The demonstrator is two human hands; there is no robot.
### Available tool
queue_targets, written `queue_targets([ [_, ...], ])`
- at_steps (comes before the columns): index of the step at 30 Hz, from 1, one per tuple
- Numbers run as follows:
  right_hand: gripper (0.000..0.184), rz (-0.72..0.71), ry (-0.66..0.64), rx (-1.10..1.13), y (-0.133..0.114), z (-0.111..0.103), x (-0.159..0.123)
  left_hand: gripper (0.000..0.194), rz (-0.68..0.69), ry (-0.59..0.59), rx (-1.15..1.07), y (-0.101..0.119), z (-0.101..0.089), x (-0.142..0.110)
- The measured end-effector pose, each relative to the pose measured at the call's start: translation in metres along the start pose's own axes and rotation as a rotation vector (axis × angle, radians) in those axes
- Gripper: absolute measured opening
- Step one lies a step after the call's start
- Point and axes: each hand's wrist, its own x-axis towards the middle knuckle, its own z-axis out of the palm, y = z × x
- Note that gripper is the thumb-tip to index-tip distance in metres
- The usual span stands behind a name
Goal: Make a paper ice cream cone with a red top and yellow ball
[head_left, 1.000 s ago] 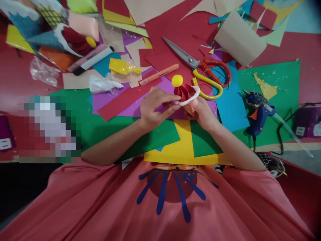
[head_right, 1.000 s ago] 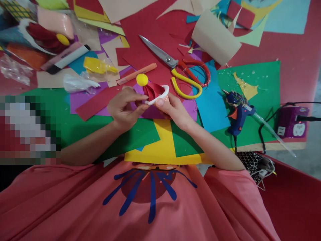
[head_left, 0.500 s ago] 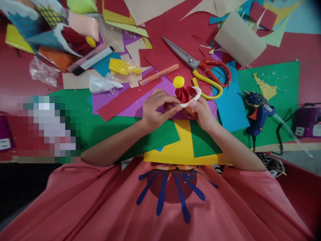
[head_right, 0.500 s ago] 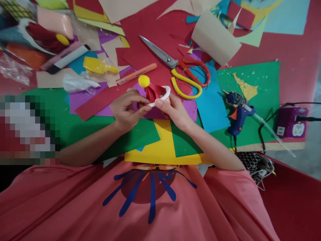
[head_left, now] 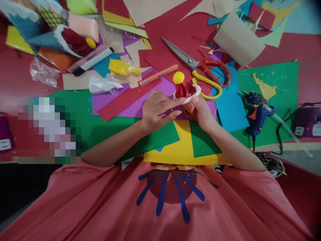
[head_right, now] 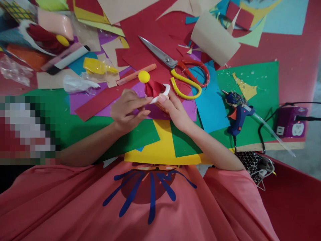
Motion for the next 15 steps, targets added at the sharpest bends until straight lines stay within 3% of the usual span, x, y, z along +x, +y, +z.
queue_targets([
  [5, 0.054, -0.041, 0.004, 0.092, -0.009, 0.000, -0.002, 0.027, 0.026, 0.003, 0.035, 0.001, 0.001, 0.000],
  [10, 0.059, -0.076, -0.012, 0.011, -0.015, 0.000, -0.002, 0.033, -0.036, 0.014, -0.009, 0.002, 0.000, 0.002],
  [15, 0.051, -0.171, 0.022, -0.138, -0.010, 0.000, -0.001, 0.045, -0.018, -0.006, 0.035, -0.001, -0.001, 0.000],
])
